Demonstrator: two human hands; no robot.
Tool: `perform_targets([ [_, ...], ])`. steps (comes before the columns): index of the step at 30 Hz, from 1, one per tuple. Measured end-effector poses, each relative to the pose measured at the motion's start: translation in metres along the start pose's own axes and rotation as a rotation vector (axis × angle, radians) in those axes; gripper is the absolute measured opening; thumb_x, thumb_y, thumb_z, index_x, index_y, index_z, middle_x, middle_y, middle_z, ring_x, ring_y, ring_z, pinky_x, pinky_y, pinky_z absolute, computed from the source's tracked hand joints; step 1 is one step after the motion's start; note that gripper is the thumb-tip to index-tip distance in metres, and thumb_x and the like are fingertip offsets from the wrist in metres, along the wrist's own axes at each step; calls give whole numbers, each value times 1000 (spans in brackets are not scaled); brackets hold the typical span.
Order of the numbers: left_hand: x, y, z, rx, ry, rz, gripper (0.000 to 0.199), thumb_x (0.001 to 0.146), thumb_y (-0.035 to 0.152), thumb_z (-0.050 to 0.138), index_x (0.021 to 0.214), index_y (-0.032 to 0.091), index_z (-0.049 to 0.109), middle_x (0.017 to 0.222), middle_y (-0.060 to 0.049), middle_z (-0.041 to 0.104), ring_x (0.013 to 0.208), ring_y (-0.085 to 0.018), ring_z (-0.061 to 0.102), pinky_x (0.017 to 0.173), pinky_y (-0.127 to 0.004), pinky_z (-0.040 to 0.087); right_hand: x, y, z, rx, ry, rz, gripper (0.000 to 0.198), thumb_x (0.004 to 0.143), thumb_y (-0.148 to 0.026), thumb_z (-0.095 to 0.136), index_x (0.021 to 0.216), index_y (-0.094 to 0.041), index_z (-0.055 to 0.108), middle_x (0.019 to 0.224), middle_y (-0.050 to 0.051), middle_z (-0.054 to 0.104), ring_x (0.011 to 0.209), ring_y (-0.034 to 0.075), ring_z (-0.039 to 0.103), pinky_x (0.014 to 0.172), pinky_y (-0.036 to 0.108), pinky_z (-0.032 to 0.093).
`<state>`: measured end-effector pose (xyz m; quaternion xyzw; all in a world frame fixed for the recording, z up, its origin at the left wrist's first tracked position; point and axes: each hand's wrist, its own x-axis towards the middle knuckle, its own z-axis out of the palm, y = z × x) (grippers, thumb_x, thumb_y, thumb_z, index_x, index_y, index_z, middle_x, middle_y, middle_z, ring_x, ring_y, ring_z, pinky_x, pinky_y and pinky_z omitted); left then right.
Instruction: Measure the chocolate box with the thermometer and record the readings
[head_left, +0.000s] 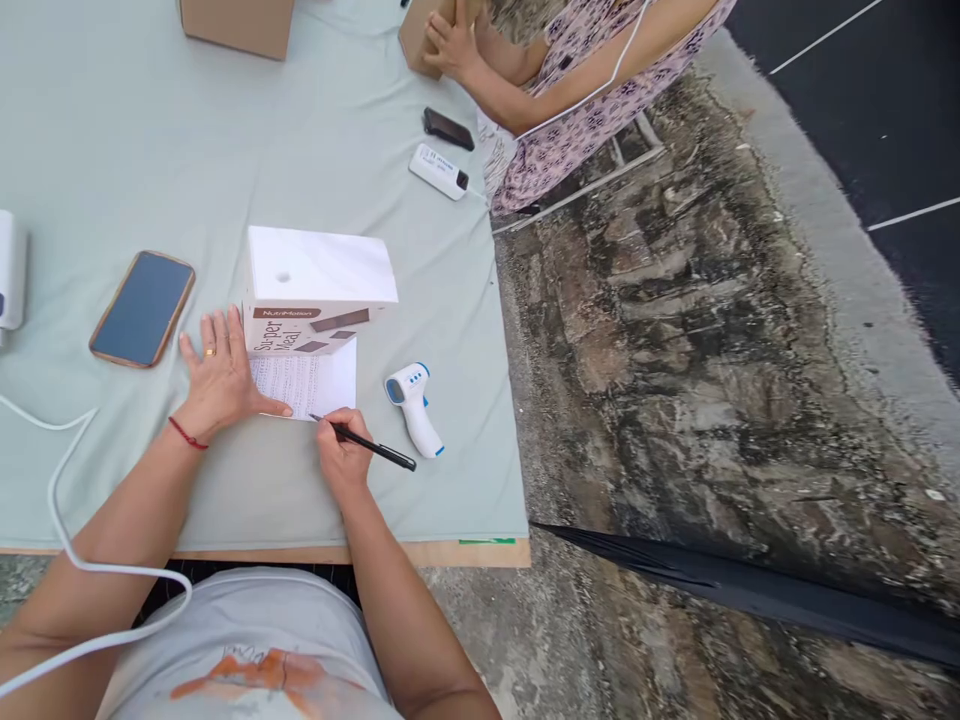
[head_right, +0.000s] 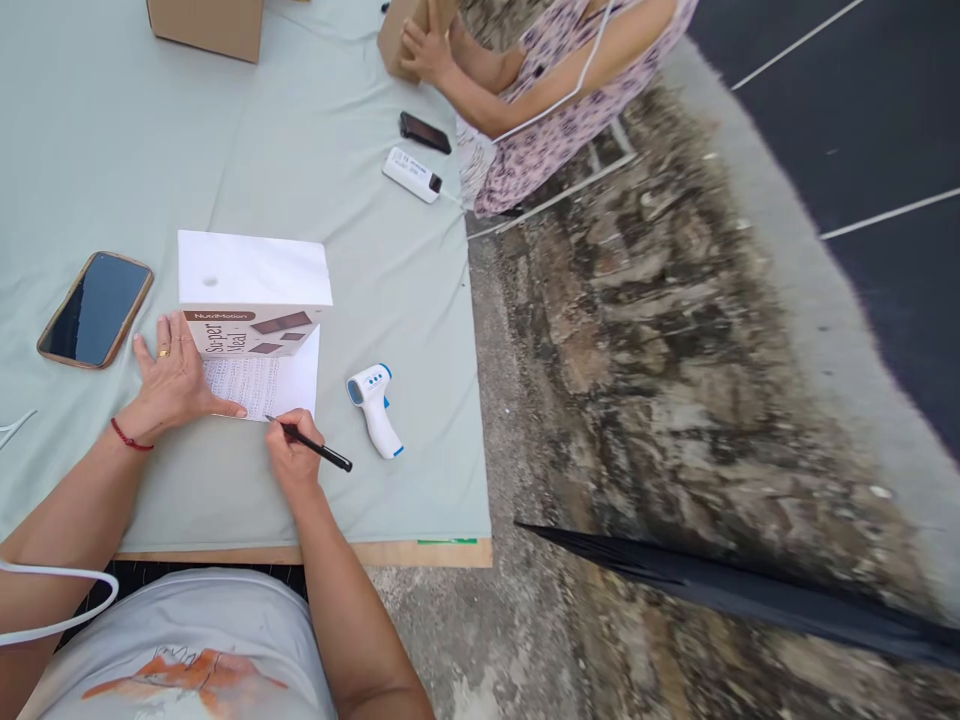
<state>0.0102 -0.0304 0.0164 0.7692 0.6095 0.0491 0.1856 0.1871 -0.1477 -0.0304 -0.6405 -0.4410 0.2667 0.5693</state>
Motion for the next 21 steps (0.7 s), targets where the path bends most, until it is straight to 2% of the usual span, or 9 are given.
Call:
perform_targets([
  [13,-4,9,-2,42,-5,-39,178,50,72,101,176,-3,0,180,-40,3,168,-61,1,131,-80,3,-2,4,0,-106,-70,-63,13,86,-29,57,73,-27,53,65,-6,50,61,16,45,61,31,38],
  [21,-4,10,-2,39,-11,-33,178,51,76,99,176,-2,0,180,-40,3,168,-62,0,130,-82,1,-2,4,-2,-150,-97,-91,13,86,-28,57,73,-28,53,65,-6,50,60,17,44,61,31,38],
])
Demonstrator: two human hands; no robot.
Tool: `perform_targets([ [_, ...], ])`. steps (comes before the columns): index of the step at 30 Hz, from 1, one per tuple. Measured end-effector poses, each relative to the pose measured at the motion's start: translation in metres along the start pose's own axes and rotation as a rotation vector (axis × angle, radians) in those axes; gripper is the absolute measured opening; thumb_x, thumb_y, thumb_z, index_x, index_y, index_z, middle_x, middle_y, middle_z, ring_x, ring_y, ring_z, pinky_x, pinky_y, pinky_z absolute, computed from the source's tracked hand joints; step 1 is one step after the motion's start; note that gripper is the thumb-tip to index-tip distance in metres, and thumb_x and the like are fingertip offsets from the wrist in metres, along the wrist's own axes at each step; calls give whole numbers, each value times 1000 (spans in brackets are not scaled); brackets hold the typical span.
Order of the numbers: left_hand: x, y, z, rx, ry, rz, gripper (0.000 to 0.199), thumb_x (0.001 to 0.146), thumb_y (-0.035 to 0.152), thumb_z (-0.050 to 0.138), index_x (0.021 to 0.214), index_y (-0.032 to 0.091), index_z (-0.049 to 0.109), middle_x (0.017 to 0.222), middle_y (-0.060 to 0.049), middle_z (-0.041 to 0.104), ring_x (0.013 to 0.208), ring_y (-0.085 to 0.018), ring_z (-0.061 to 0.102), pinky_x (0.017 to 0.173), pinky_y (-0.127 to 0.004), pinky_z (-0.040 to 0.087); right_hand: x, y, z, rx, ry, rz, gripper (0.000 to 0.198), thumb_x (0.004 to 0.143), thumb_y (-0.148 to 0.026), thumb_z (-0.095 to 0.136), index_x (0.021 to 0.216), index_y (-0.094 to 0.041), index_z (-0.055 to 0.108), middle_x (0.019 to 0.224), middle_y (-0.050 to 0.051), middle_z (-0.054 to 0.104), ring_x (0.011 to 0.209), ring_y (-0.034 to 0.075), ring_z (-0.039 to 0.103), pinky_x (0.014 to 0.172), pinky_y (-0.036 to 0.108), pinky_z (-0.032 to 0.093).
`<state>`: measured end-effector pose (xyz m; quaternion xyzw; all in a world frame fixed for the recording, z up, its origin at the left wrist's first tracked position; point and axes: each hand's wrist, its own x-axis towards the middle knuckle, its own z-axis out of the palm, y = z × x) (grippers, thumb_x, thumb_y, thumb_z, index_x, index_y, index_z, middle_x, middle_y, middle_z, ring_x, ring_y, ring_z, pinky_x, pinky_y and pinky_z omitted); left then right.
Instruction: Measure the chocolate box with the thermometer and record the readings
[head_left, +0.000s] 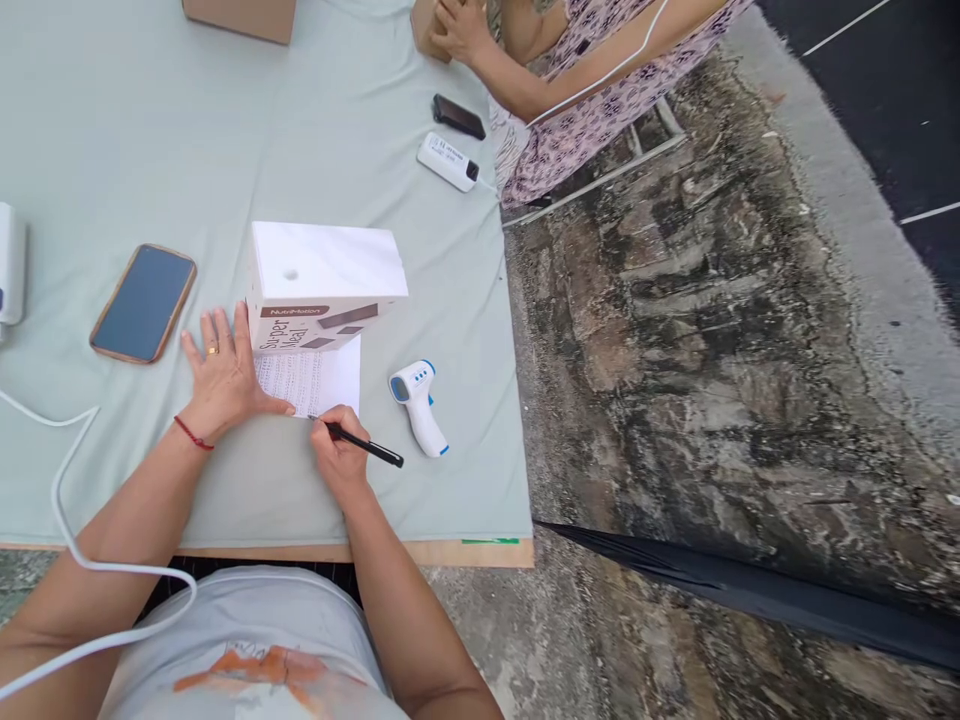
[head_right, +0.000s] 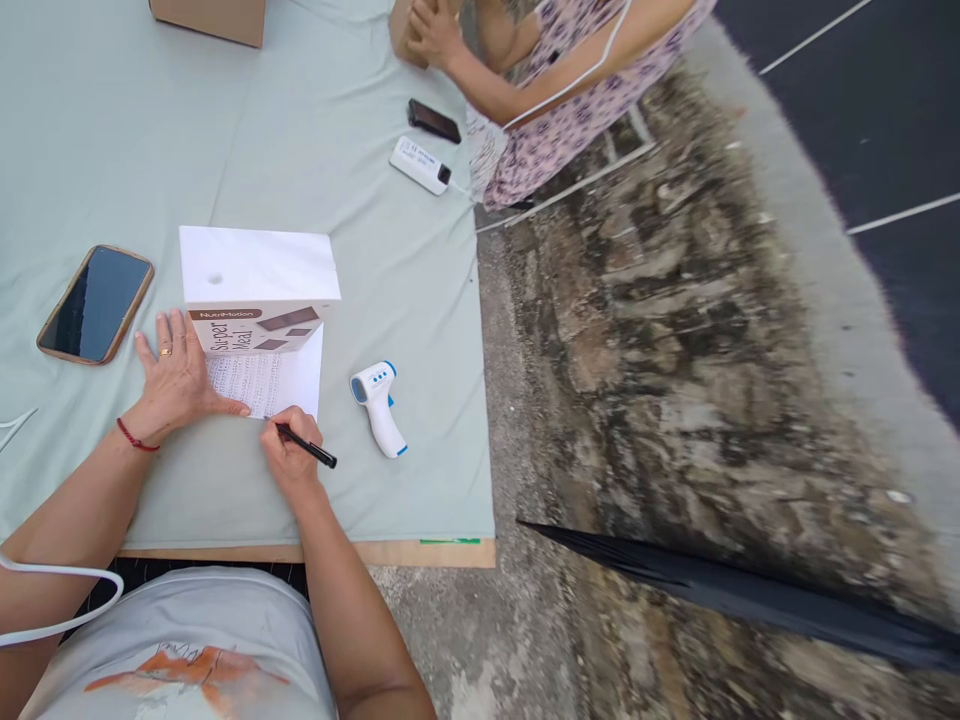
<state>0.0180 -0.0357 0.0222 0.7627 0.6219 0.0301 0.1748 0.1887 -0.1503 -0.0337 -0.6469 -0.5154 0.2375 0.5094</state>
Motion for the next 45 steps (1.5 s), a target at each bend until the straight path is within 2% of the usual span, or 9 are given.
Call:
perform_targets([
  [10,1,-2,1,-11,1,12,177,51,79,97,177,-1,1,181,-39,1,168,-62,-1,129,-82,0,0,-1,-2,11,-16,27,13,84,-26,57,72,-28,51,63,-6,48,60,16,43,60,30,38],
  [18,1,-4,4,-56,33,21,179,48,80,98,178,1,3,182,-37,2,168,-62,0,129,-83,-1,-3,1,0,47,48,81,12,84,-30,58,74,-27,52,64,-6,47,60,16,43,60,30,39],
  [30,1,-2,3,-46,30,18,179,48,72,102,177,1,1,181,-39,3,168,-62,0,130,-81,0,-2,2,1,7,57,43,11,84,-27,57,74,-28,53,64,-6,50,61,17,44,61,31,37],
  [45,1,-4,5,-77,53,29,178,47,78,100,178,3,6,181,-37,4,168,-63,2,129,-83,0,-1,-2,-2,27,51,81,12,84,-30,56,73,-28,51,63,-6,47,59,15,41,59,30,38],
])
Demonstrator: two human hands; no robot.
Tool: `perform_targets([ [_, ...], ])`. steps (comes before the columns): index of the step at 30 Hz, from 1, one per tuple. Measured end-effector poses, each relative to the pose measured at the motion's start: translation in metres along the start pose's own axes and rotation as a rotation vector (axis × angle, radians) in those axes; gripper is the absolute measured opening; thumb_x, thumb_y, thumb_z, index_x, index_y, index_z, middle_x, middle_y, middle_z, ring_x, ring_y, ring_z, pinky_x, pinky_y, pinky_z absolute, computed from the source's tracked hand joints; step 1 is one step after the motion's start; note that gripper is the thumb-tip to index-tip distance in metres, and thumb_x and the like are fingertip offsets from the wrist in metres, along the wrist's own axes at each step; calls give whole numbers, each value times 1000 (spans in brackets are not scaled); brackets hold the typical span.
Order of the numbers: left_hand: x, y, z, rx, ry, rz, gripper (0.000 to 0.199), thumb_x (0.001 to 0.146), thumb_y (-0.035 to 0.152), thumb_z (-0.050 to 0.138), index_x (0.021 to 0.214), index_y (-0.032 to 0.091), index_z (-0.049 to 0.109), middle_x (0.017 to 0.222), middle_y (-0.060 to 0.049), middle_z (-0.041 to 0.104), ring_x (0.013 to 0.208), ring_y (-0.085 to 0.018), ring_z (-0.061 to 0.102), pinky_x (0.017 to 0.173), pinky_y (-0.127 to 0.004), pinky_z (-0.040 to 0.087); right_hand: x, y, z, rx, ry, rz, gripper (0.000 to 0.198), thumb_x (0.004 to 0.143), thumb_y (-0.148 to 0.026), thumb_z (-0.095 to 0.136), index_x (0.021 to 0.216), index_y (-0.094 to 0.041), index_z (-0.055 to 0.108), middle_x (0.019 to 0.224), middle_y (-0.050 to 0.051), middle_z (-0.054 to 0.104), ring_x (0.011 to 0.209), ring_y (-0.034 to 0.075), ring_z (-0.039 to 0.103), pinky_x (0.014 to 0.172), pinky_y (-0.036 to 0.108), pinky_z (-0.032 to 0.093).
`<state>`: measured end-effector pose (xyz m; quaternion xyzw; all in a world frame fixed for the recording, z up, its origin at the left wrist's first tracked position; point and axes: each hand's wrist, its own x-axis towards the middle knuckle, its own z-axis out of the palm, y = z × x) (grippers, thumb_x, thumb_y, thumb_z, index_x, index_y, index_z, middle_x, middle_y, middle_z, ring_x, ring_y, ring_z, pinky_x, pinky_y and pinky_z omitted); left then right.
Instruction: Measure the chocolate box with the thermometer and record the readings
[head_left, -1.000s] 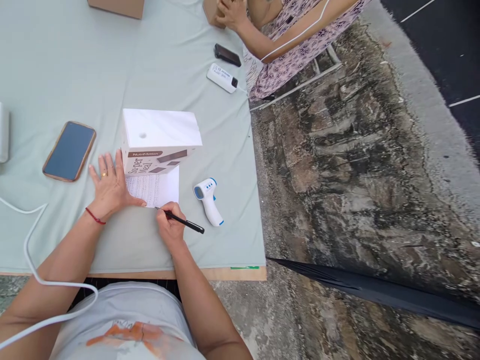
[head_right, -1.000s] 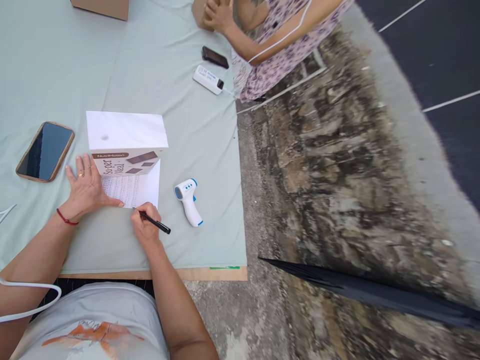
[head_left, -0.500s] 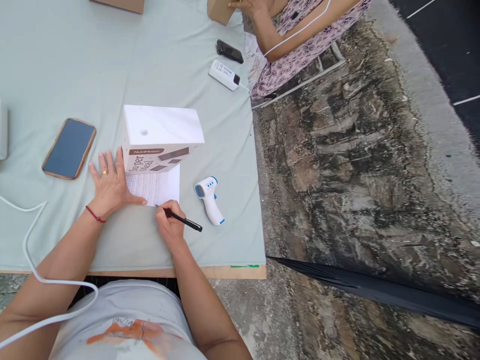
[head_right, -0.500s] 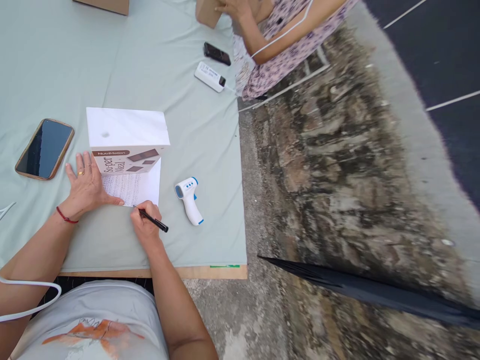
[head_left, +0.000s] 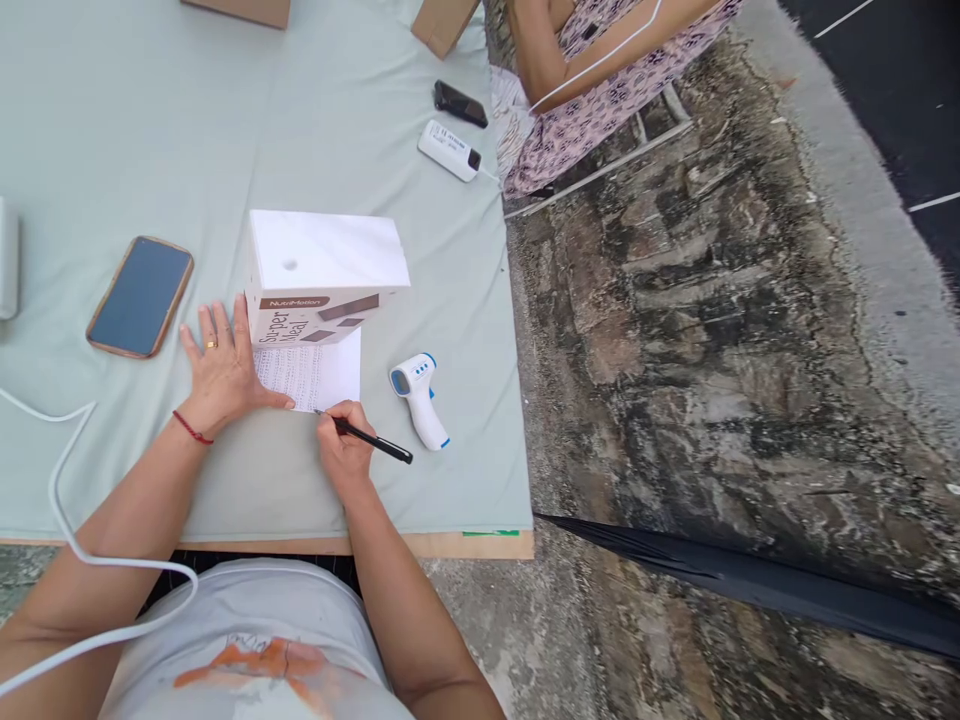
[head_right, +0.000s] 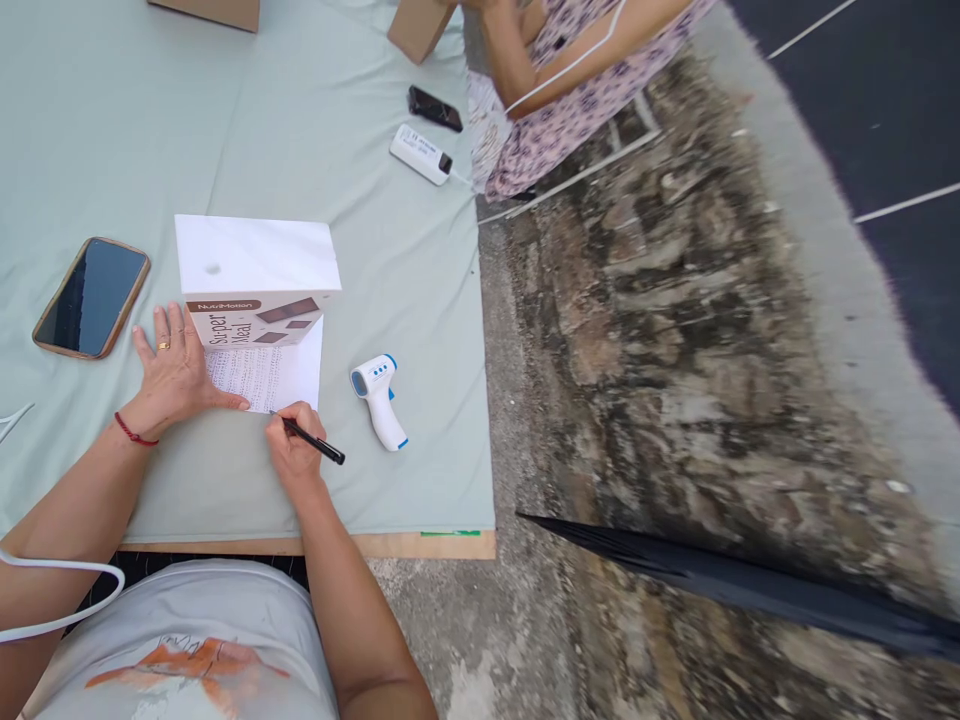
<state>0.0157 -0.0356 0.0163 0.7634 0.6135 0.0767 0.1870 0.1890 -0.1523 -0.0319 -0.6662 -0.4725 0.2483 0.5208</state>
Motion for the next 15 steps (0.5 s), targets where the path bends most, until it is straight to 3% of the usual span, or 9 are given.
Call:
perform_targets([
  [15,0,0,0,-5,-15,-4,178,48,78,100,178,3,4,182,-36,3,168,-62,0,129,-82,-1,-1,2,2,-7,27,29,12,84,-30,57,74,-28,50,63,-6,49,61,16,44,61,31,39],
])
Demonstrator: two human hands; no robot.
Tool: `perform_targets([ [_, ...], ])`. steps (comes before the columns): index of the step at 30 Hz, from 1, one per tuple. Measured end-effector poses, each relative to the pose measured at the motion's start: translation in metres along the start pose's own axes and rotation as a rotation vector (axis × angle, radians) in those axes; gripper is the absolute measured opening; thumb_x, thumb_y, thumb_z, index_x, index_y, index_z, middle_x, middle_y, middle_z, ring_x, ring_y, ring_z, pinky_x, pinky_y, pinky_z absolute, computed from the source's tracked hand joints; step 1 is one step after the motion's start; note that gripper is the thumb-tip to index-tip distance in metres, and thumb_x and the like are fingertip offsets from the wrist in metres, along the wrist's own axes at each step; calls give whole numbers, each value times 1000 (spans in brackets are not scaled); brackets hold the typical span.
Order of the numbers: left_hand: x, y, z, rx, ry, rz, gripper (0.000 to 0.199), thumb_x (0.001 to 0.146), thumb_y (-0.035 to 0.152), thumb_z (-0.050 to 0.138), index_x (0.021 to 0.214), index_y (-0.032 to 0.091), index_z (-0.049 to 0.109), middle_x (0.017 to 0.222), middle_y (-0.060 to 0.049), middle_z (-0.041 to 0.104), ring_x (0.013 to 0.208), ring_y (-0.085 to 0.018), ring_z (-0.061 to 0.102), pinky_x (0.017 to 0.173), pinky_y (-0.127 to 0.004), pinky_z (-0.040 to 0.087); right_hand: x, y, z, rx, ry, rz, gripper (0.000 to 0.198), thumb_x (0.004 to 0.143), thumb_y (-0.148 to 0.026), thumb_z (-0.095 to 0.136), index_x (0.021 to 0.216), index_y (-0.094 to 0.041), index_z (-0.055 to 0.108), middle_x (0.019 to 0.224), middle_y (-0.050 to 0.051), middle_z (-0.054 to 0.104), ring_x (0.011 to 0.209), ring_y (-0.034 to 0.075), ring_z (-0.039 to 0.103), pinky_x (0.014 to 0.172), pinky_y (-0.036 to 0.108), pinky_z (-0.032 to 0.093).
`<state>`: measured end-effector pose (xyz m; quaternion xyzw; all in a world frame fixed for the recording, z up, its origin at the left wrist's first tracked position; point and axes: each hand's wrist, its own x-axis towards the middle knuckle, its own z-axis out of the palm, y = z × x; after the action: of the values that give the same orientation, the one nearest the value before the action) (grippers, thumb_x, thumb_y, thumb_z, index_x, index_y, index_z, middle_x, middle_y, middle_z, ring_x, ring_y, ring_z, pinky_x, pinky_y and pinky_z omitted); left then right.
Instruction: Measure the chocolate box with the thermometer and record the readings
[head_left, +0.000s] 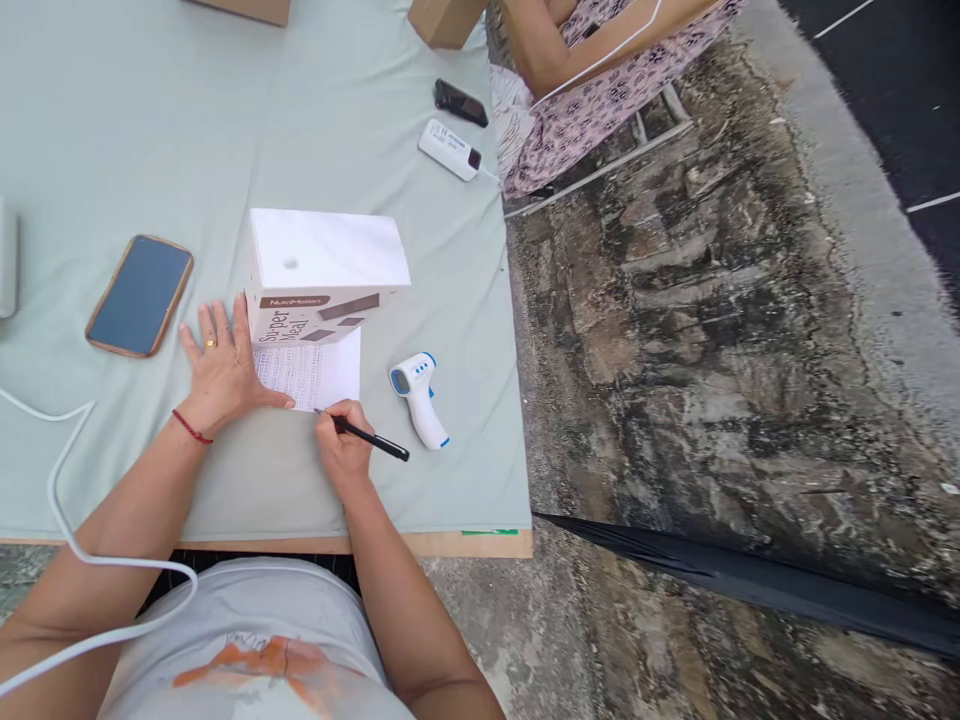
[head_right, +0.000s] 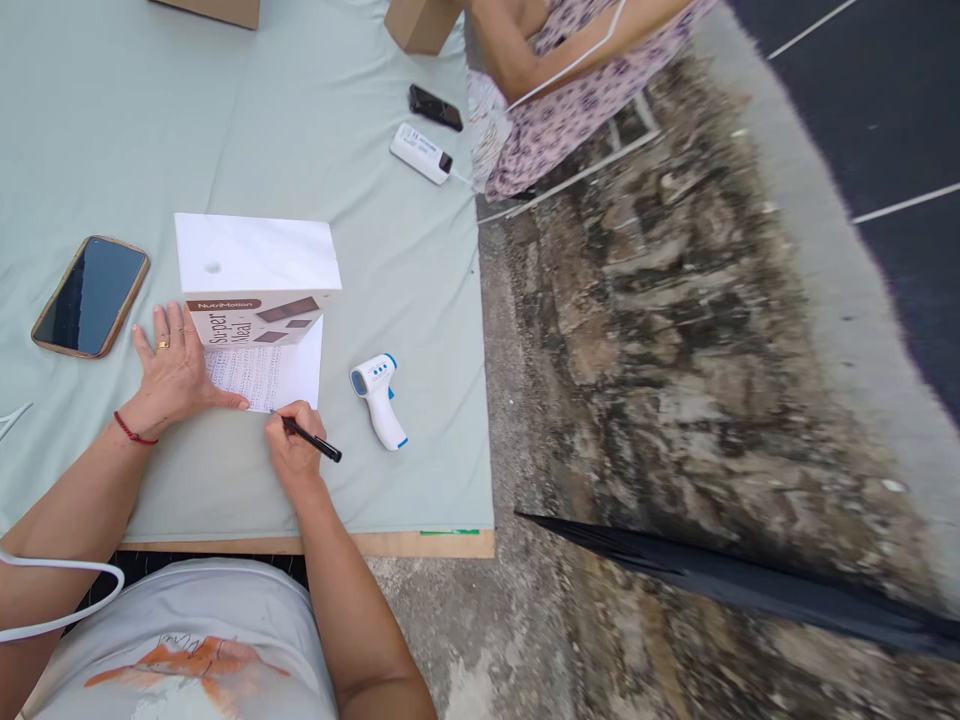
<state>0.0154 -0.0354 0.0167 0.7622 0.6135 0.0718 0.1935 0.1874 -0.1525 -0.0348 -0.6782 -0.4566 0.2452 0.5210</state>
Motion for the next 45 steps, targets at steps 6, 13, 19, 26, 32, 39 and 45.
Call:
perform_targets([
  [6,0,0,-1,7,-3,2,179,47,75,101,178,3,3,181,-37,2,168,-62,1,129,-83,-1,0,-1,0,3,5,3,12,85,-30,56,74,-28,51,64,-6,50,60,16,44,61,31,39],
  [13,0,2,-2,5,0,-7,180,46,75,102,178,3,4,182,-36,3,168,-61,0,129,-82,-1,0,-1,0,-2,15,-12,12,83,-30,56,73,-28,51,62,-7,48,59,16,43,62,31,40],
  [19,1,0,-1,8,-12,-1,180,46,72,103,178,3,3,182,-37,3,168,-62,0,130,-81,-1,0,-2,0,2,25,-5,13,83,-32,56,72,-27,51,63,-6,49,60,16,44,61,31,38],
  [26,2,-3,4,39,5,10,181,46,74,102,178,3,1,182,-38,4,167,-63,0,130,-81,1,0,-4,1,-15,65,35,15,83,-34,55,72,-27,48,63,-7,47,61,15,44,62,30,39],
  [32,2,-2,5,48,7,6,179,48,73,103,178,4,1,182,-37,4,168,-62,0,130,-81,0,0,-2,0,-41,29,19,14,83,-33,54,72,-27,48,63,-7,47,61,15,42,63,30,40],
  [39,4,-6,8,26,25,25,182,44,74,103,178,4,1,181,-38,5,167,-64,1,129,-82,1,-1,-2,1,2,136,-7,17,91,-36,55,78,-26,51,69,-5,50,63,15,47,61,29,43],
  [45,7,-13,10,-2,33,33,176,50,72,102,178,5,1,181,-38,6,167,-64,-1,129,-83,0,1,-4,0,-46,217,-71,29,107,-46,48,107,-24,67,95,4,71,88,20,69,82,34,57],
])
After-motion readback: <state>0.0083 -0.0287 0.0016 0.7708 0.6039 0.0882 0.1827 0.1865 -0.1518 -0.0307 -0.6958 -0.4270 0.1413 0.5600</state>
